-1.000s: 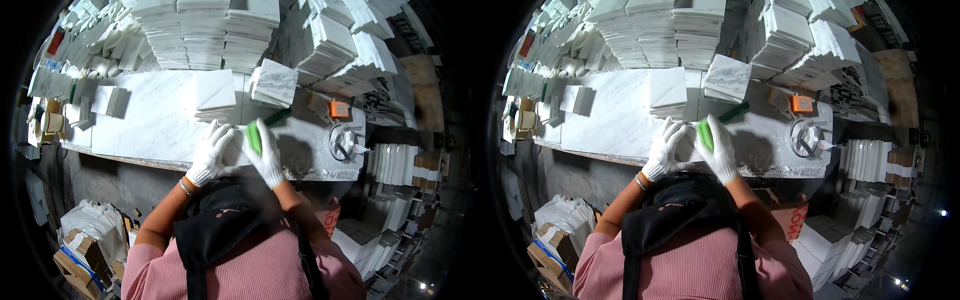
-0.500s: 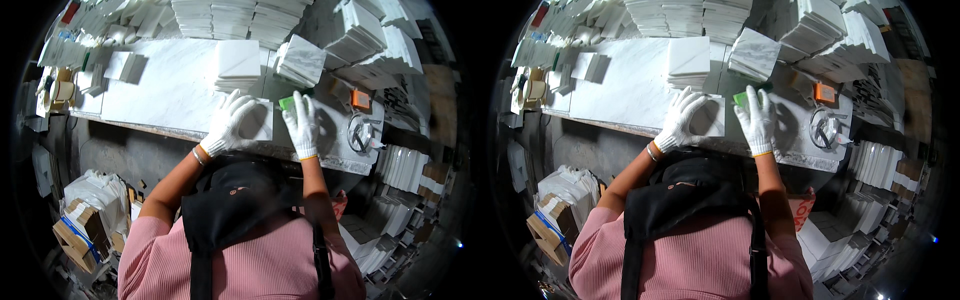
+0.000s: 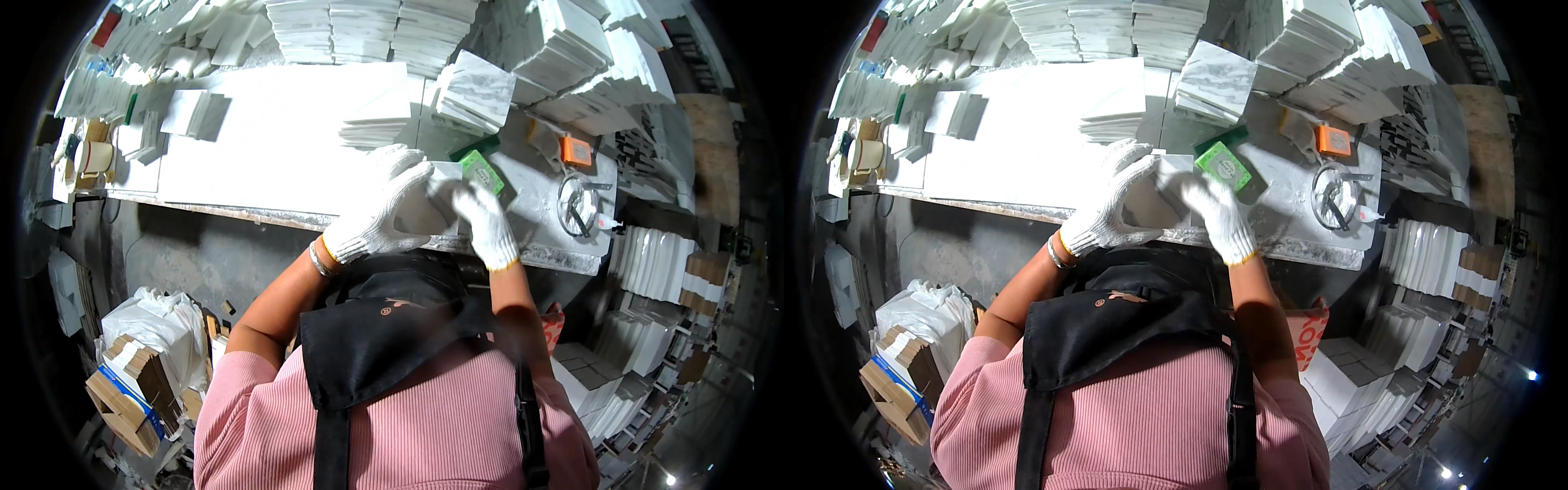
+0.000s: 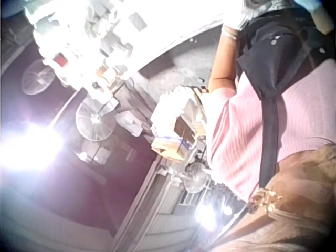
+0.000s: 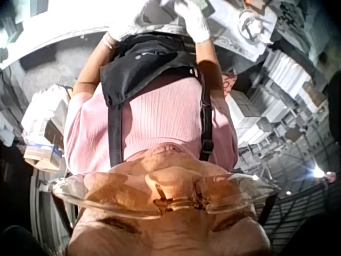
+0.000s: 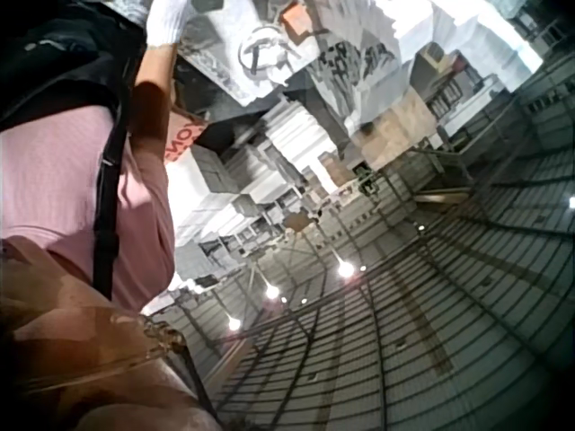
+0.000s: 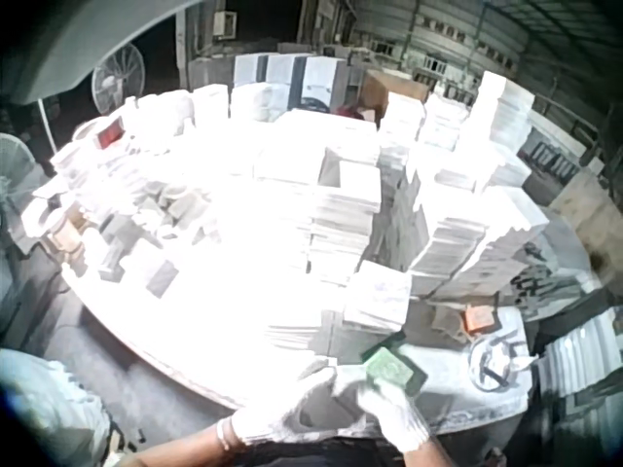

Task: The person repeatedly picks up white rectangular tiles from a table, uses a green block to align edges, and stacks them into neat piles. The person also uses a small metal tool to scrape or clean tile surfaces before stacking.

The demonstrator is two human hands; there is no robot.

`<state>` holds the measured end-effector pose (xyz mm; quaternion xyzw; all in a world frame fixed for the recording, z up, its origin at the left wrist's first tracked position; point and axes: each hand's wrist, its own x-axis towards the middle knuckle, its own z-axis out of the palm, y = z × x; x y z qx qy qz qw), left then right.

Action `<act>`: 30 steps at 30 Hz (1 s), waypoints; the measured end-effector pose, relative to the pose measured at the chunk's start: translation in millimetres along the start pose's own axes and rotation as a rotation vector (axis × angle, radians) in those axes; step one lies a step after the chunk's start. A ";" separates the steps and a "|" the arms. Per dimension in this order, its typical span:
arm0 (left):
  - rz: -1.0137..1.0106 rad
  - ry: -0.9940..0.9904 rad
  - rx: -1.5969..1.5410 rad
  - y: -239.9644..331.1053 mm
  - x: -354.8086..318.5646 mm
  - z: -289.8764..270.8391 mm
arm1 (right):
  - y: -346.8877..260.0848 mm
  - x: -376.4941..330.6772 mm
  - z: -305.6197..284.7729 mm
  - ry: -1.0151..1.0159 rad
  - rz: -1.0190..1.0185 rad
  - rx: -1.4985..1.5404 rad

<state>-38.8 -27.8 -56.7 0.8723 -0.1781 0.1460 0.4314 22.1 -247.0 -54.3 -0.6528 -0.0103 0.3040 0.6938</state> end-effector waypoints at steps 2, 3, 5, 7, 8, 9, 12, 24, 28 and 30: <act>-0.007 0.050 0.007 -7.5 -3.9 2.6 | -6.2 -23.5 -5.4 -0.062 0.140 -0.442; -0.023 0.076 -0.001 -6.0 -2.3 2.2 | 4.9 -27.3 -19.3 -0.138 0.209 -0.574; -0.056 0.126 -0.021 -0.9 1.1 2.2 | 11.9 -42.4 -11.7 -0.110 0.089 0.031; -0.025 0.111 -0.029 1.9 5.7 3.4 | 31.8 -35.4 -50.9 -0.214 0.066 0.402; -0.008 0.099 -0.032 3.4 8.3 4.5 | 28.7 -32.0 -50.1 -0.290 -0.202 -0.027; -0.013 0.021 0.065 7.3 10.6 3.6 | 25.4 -27.3 -49.1 -0.190 -0.542 -0.713; 0.025 0.050 -0.033 6.4 10.3 12.6 | 21.7 -15.8 -41.9 0.040 -0.359 -0.496; -0.790 -0.131 -1.315 13.1 -3.5 8.9 | -19.9 -36.6 -19.8 -0.013 -0.103 0.069; -0.802 -0.082 -1.346 15.0 -3.7 10.1 | -42.3 -8.5 -19.0 0.147 -0.375 -0.143; -0.793 -0.082 -1.348 13.9 -1.3 11.5 | -48.7 0.7 -28.3 0.115 -0.288 0.052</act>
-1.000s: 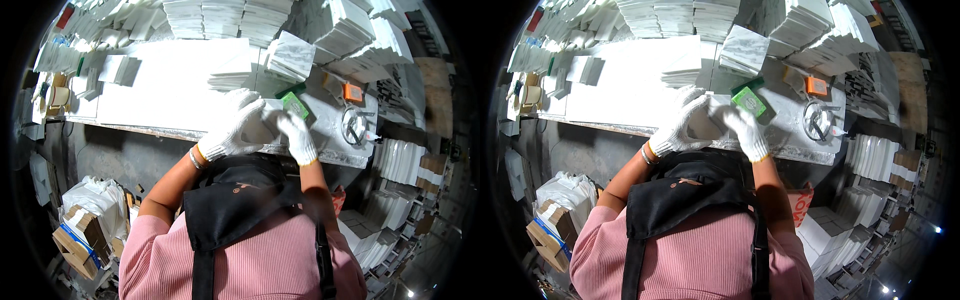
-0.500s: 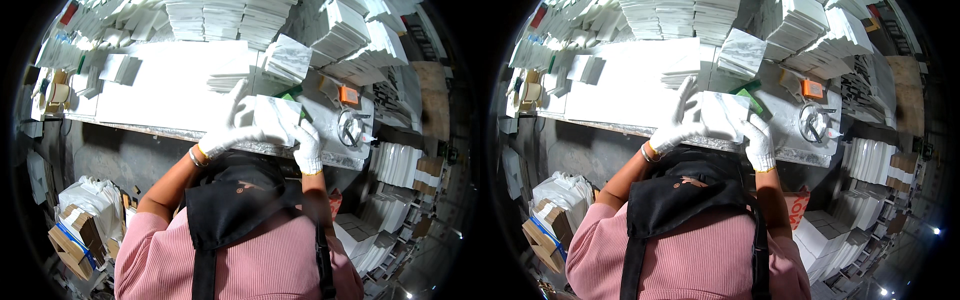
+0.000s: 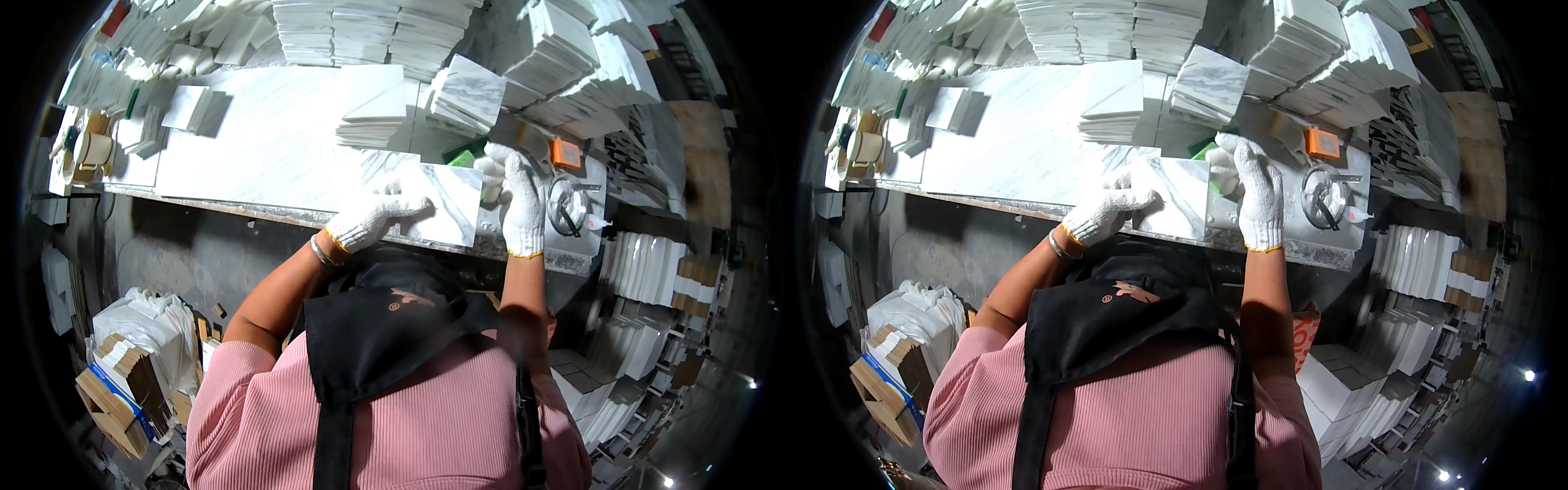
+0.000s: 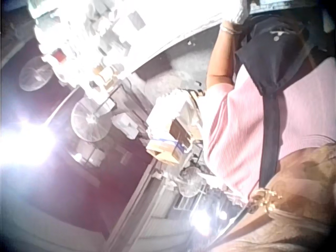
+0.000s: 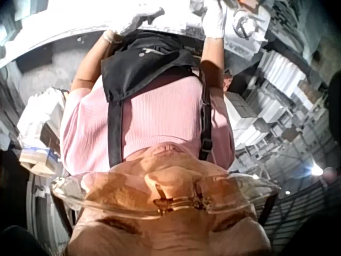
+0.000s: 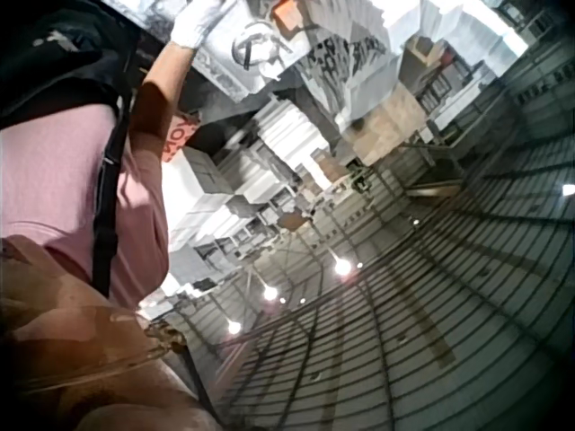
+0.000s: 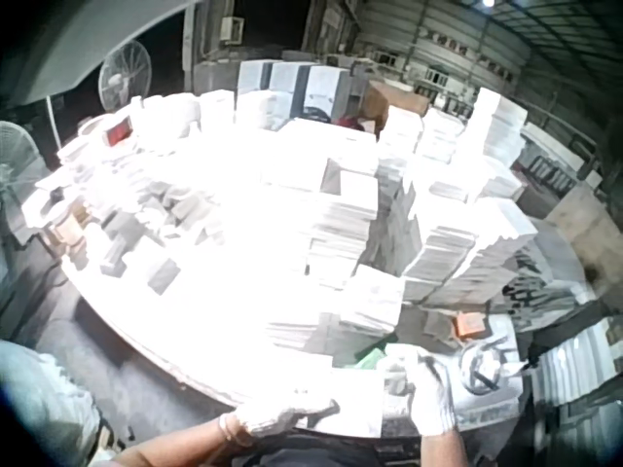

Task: The person repeatedly picks up white rectangular tiles from a table, uses a green block to align edges, and stacks them into neat piles. The person also uses a small metal tool to scrape or clean tile surfaces before stacking.

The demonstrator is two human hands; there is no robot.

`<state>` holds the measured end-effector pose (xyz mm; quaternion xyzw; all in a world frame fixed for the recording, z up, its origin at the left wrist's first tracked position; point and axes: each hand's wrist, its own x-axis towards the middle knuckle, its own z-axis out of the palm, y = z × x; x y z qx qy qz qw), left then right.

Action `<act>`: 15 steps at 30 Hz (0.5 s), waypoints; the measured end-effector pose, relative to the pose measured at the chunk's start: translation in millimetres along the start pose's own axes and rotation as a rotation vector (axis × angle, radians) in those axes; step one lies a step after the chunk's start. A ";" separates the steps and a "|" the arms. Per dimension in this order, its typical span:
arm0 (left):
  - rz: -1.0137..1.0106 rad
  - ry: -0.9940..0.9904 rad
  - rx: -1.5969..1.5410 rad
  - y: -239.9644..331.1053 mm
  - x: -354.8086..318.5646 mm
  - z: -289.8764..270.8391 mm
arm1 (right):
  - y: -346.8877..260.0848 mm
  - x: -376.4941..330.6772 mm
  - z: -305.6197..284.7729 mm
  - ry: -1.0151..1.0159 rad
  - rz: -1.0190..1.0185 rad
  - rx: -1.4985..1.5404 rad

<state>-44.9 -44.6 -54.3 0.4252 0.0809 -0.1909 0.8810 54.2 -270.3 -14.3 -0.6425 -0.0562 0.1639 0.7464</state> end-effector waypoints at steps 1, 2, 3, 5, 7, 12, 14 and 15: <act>0.006 -0.008 0.001 1.0 0.7 1.4 | -1.7 2.6 -0.7 -0.024 0.027 0.017; 0.011 -0.009 0.001 1.1 0.6 1.5 | -3.3 1.5 3.3 -0.066 0.024 0.008; 0.009 -0.015 -0.010 0.3 1.3 1.0 | -4.9 -1.2 10.3 -0.108 0.020 0.000; 0.004 -0.026 -0.033 -1.6 2.6 0.1 | -2.9 -10.9 23.7 -0.152 0.016 -0.067; 0.004 -0.022 -0.004 0.6 3.0 1.6 | 45.4 -24.0 -9.0 -0.058 0.100 0.071; 0.007 0.028 0.010 -1.4 3.7 -7.6 | 37.1 -65.1 -6.9 -0.150 0.374 0.071; 0.011 0.072 -0.066 -2.6 4.7 -5.6 | 27.1 -71.8 -11.5 -0.188 0.325 -0.113; 0.014 0.064 -0.111 -6.7 7.6 -9.2 | 21.5 -74.3 -11.1 -0.203 0.300 -0.205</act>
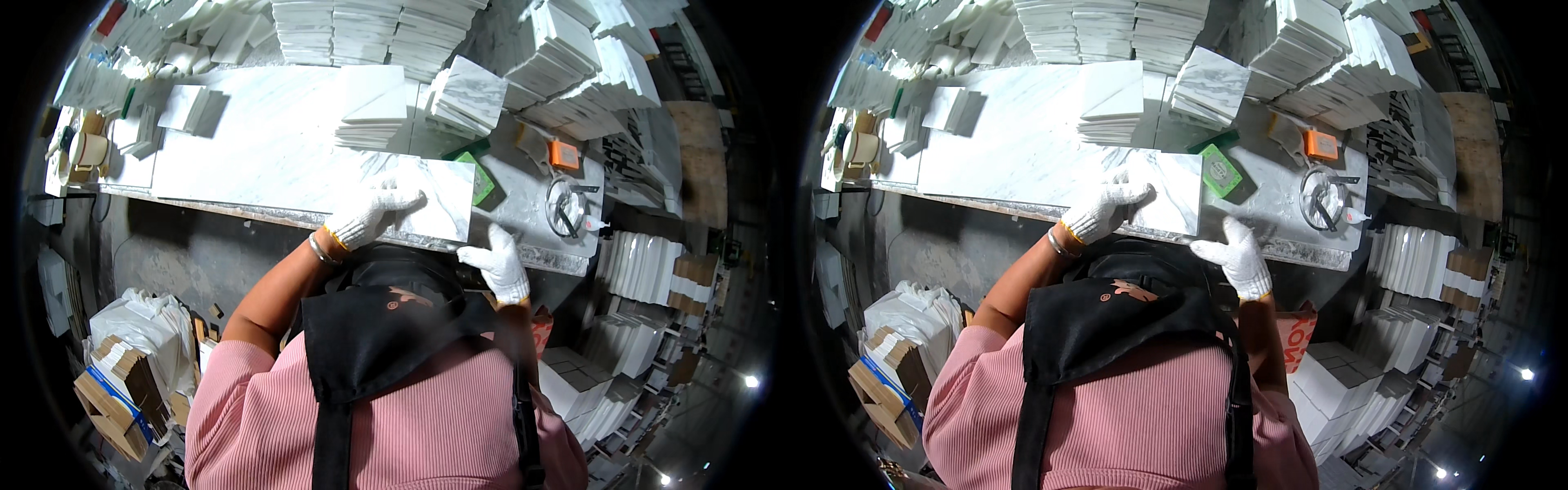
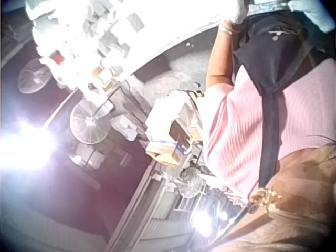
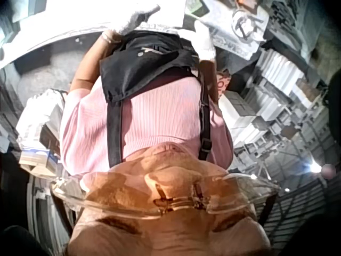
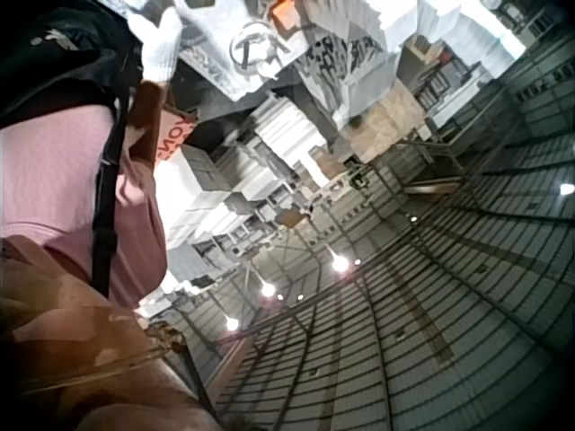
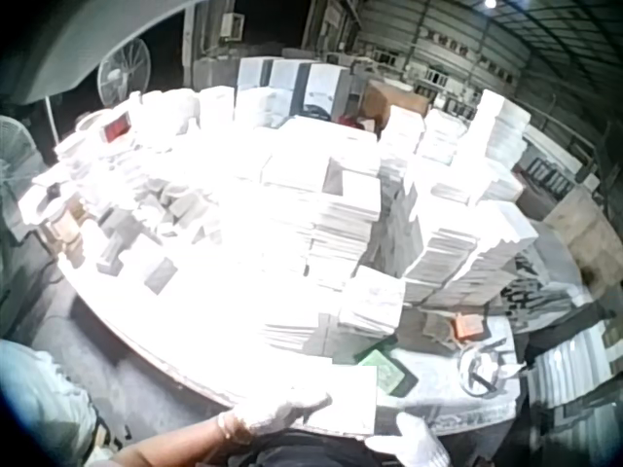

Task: The person repeatedly picks up white rectangular tiles from a table, uses a green block to align edges, and stacks them into neat piles. The person also uses a small metal tool to scrape or clean tile surfaces before stacking.

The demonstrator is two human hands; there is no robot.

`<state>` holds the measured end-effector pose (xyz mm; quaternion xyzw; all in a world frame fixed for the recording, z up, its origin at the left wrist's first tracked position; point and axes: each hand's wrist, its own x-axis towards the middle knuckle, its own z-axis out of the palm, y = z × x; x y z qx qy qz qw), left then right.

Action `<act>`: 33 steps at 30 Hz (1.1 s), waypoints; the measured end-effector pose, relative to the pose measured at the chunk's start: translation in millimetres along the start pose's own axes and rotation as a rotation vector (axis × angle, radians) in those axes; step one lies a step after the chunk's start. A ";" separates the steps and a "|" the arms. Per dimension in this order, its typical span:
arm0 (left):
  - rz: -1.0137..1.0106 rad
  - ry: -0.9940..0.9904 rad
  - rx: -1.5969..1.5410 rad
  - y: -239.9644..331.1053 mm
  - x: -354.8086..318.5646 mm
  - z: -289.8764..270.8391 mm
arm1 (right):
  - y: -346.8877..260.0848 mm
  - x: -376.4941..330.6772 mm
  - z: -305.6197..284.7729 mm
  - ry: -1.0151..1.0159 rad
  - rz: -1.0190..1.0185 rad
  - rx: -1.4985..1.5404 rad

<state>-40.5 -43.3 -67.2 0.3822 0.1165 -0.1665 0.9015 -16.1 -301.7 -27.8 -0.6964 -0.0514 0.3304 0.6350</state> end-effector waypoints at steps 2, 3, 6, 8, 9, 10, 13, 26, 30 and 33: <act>0.000 -0.016 -0.088 -7.1 8.0 -6.2 | -5.9 -3.8 -3.4 0.005 -0.053 0.272; 0.018 -0.025 -0.137 -7.9 8.0 -4.7 | -7.9 -3.0 -7.8 -0.006 -0.091 0.360; 0.040 -0.056 -0.231 -5.6 7.3 1.6 | -23.4 0.7 -6.1 0.095 -0.255 0.159; 0.013 -0.083 -0.231 -3.7 6.9 0.9 | -35.1 3.6 -0.1 0.127 -0.312 0.058; 0.022 -0.072 -0.232 -3.6 6.9 2.4 | -40.5 4.7 3.8 0.138 -0.327 0.016; 0.033 -0.060 -0.234 -3.9 7.1 4.5 | -43.4 7.1 6.5 0.148 -0.341 -0.026; 0.024 -0.059 -0.130 -6.5 8.7 -1.3 | -47.2 24.3 8.5 0.127 -0.399 -0.128; 0.024 0.012 0.026 13.2 -10.1 -1.0 | -7.1 18.6 19.2 0.103 0.118 -0.069; 0.027 0.031 -0.123 13.3 -9.8 0.3 | -8.5 5.0 11.6 0.106 -0.020 0.165; 0.074 0.030 -0.244 4.0 -6.0 2.2 | -20.0 7.9 8.9 0.086 -0.144 0.161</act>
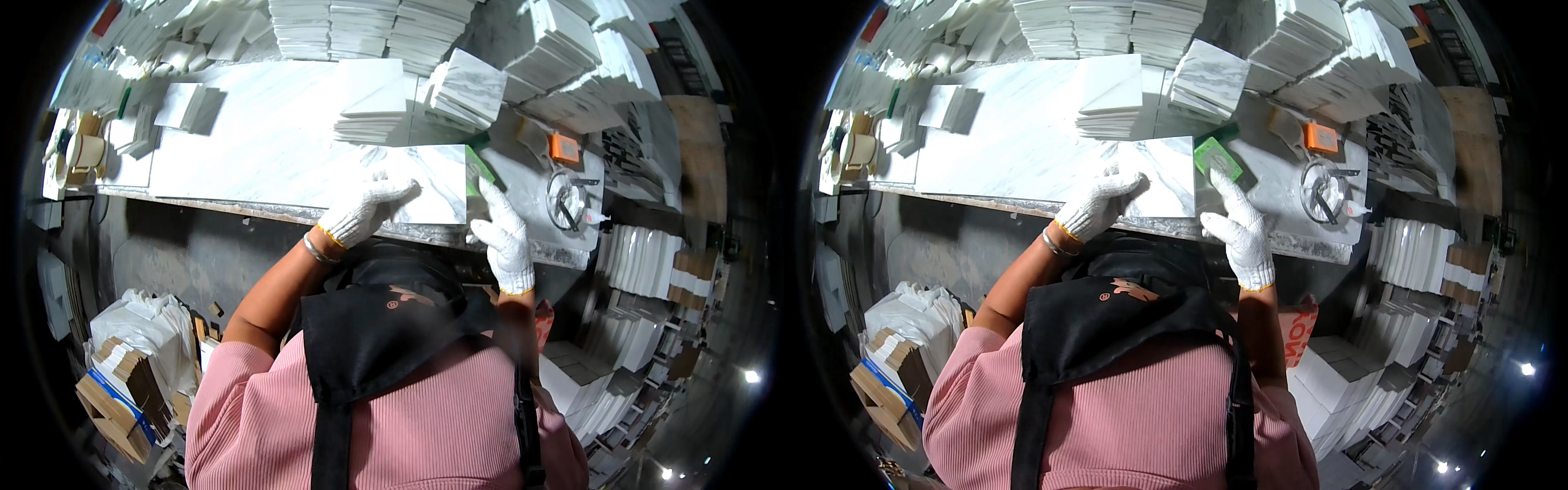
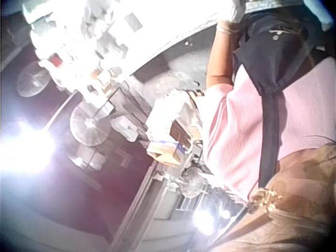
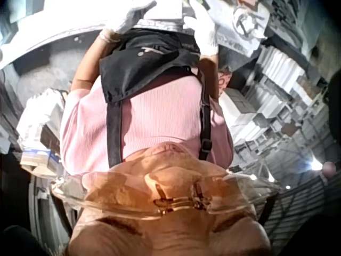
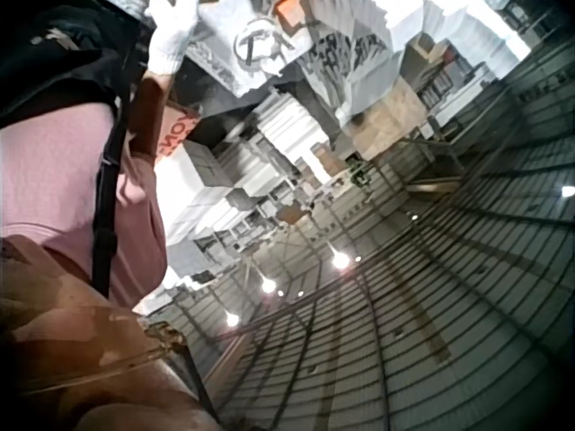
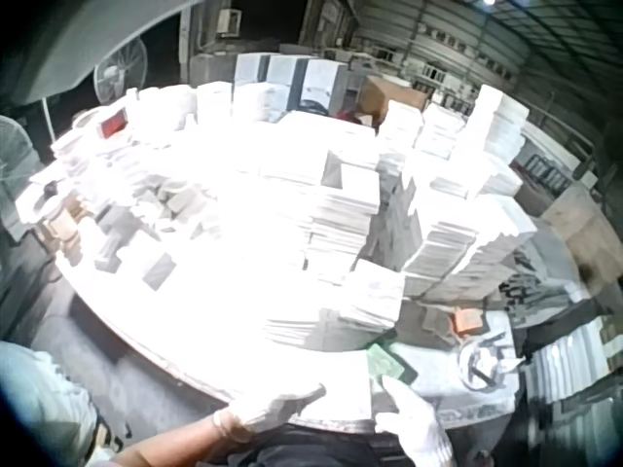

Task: The person repeatedly picks up white rectangular tiles from a table, uses a green block to align edges, and stacks them into neat piles. The person also uses a small metal tool to scrape or clean tile surfaces before stacking.

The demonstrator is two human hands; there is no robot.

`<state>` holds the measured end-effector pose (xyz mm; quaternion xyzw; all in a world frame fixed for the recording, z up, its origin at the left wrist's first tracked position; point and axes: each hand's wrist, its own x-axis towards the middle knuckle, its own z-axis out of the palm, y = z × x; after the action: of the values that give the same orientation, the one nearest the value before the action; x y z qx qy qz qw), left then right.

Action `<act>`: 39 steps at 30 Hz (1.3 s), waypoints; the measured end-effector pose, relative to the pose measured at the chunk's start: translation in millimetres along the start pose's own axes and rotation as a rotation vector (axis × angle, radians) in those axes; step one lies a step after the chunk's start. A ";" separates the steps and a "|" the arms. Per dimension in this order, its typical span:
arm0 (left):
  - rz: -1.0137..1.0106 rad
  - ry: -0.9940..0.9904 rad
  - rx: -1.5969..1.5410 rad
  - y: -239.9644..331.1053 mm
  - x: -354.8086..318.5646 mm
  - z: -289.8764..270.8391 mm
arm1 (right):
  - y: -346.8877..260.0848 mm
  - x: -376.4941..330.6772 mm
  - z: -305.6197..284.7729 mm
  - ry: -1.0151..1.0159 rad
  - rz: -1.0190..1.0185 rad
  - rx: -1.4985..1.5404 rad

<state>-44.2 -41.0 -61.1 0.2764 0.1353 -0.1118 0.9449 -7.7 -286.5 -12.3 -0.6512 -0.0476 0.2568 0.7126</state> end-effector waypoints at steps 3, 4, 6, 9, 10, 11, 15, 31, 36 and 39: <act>-0.028 -0.016 0.016 -1.3 3.2 -1.9 | -0.7 4.8 -7.0 -0.006 -0.146 -0.150; -0.039 -0.019 0.021 -1.9 4.3 -2.2 | -0.4 4.9 -7.4 -0.005 -0.236 -0.237; -0.047 -0.022 0.030 -2.6 5.0 -3.0 | -9.1 3.9 -2.8 0.015 -0.250 -0.357; -0.038 -0.041 0.097 -4.3 6.0 -3.7 | -16.6 13.6 -0.4 0.010 -0.389 -0.648; -0.029 -0.049 0.155 -4.7 6.5 -4.7 | -17.4 17.7 0.5 0.013 -0.431 -0.747; -0.022 -0.058 0.212 -2.4 6.3 -1.5 | -17.4 21.7 1.5 0.017 -0.471 -0.847; -0.036 -0.047 0.324 8.1 -0.6 10.2 | -10.8 16.1 5.5 0.028 -0.559 -1.114; -0.074 -0.092 0.314 8.3 0.3 -2.3 | 14.5 15.1 8.7 0.209 -0.081 -0.186; 0.215 -0.131 0.531 -17.0 22.0 -40.9 | 7.2 22.1 25.6 0.151 0.013 0.161; 0.262 -0.170 0.659 -15.2 21.9 -36.7 | 14.4 20.4 27.0 0.230 0.000 0.216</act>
<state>-35.2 -36.2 -105.3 0.5707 -0.0237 -0.0500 0.8193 -5.3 -253.1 -27.5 -0.5957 0.0621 0.1844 0.7793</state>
